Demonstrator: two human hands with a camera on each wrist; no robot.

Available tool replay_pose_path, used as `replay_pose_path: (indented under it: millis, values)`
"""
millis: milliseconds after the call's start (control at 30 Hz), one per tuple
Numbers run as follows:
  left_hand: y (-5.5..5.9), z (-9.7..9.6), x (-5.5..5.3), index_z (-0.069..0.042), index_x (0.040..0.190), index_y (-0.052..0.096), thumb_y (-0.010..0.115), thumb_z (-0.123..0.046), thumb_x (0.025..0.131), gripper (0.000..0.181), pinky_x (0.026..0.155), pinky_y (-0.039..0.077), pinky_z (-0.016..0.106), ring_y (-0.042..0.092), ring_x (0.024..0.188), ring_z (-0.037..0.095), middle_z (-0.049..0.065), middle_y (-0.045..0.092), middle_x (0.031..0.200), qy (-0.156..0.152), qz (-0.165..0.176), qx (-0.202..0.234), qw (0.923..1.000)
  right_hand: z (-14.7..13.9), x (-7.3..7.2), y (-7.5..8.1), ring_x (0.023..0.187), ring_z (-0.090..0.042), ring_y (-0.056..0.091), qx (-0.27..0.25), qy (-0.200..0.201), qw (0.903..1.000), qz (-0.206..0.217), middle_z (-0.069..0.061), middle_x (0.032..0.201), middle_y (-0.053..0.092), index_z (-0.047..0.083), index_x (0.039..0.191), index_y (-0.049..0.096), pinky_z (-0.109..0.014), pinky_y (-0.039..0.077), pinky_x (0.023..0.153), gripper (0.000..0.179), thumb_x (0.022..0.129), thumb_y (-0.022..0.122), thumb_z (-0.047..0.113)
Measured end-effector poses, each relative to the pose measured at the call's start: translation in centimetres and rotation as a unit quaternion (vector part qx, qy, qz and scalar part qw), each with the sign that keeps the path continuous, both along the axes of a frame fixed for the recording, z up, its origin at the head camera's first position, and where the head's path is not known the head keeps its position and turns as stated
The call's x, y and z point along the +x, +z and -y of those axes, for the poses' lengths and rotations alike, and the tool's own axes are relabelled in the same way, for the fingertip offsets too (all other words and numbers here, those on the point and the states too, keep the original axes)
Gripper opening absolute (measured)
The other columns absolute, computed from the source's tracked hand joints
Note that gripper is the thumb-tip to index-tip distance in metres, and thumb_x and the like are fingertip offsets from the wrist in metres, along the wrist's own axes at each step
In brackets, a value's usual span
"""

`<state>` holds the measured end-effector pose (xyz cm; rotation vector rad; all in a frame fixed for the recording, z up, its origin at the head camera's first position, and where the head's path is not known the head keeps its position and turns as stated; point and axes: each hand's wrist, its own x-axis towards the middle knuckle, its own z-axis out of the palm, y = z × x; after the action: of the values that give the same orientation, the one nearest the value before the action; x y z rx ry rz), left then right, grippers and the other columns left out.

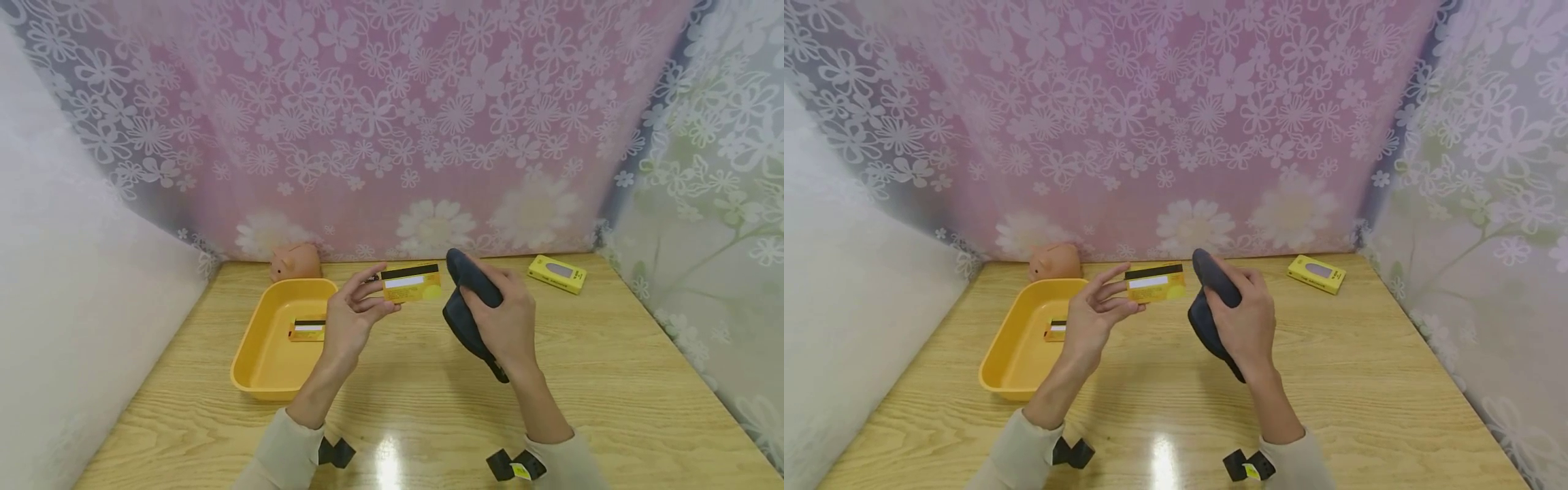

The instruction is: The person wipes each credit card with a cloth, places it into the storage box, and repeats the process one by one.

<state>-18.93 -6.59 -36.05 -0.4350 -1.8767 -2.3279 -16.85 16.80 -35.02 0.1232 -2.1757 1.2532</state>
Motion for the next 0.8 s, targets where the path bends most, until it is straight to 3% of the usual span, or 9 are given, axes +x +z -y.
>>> replay_pose_path:
  millis: [100, 200, 400, 600, 800]
  values:
    - [-0.1, 0.1, -0.2, -0.011, 0.140, 0.066, 0.072, 0.013, 0.089, 0.057, 0.089, 0.064, 0.044, 0.075, 0.090, 0.020, 0.021, 0.069, 0.121, 0.005, 0.009, 0.011, 0.9999, -0.5, -0.2, 0.0, 0.105, -0.039, 0.064, 0.000, -0.012, 0.9999, -0.005, -0.020, 0.118, 0.062, 0.021, 0.137, 0.071, -0.061, 0.060, 0.083, 0.051, 0.090, 0.082, 0.008]
    - [-0.2, 0.2, -0.4, -0.012, 0.140, 0.067, 0.072, 0.013, 0.090, 0.056, 0.090, 0.063, 0.043, 0.075, 0.090, 0.019, 0.019, 0.070, 0.119, 0.008, 0.013, 0.015, 0.9998, -0.3, 0.0, 0.0, 0.105, -0.037, 0.063, 0.003, 0.000, 0.9997, -0.025, -0.019, 0.117, 0.063, 0.023, 0.137, 0.071, -0.060, 0.060, 0.083, 0.052, 0.089, 0.083, 0.008]
    - [-0.5, 0.1, -0.5, -0.010, 0.143, 0.064, 0.071, 0.013, 0.090, 0.058, 0.089, 0.064, 0.043, 0.076, 0.092, 0.021, 0.027, 0.068, 0.126, 0.003, 0.004, 0.007, 1.0000, 2.5, 1.0, 0.0, 0.104, -0.030, 0.065, 0.035, 0.063, 0.9943, -0.078, -0.013, 0.112, 0.062, 0.026, 0.137, 0.071, -0.054, 0.062, 0.085, 0.057, 0.085, 0.086, 0.006]
    - [-0.6, -0.1, -0.4, -0.013, 0.143, 0.064, 0.070, 0.012, 0.092, 0.057, 0.089, 0.063, 0.040, 0.076, 0.098, 0.024, 0.021, 0.072, 0.125, 0.000, -0.002, -0.019, 0.9998, 5.4, 2.0, -0.6, 0.101, -0.026, 0.066, 0.063, 0.123, 0.9870, -0.082, -0.010, 0.116, 0.062, 0.023, 0.138, 0.071, -0.048, 0.063, 0.084, 0.056, 0.086, 0.085, 0.005]
    - [-0.7, -0.2, -0.3, -0.013, 0.143, 0.064, 0.072, 0.011, 0.092, 0.057, 0.088, 0.064, 0.038, 0.077, 0.096, 0.023, 0.016, 0.074, 0.121, -0.005, -0.006, -0.046, 0.9989, 6.2, 2.2, -1.1, 0.092, -0.024, 0.067, 0.089, 0.102, 0.9886, -0.066, -0.009, 0.118, 0.062, 0.025, 0.138, 0.071, -0.044, 0.063, 0.076, 0.055, 0.087, 0.085, 0.008]
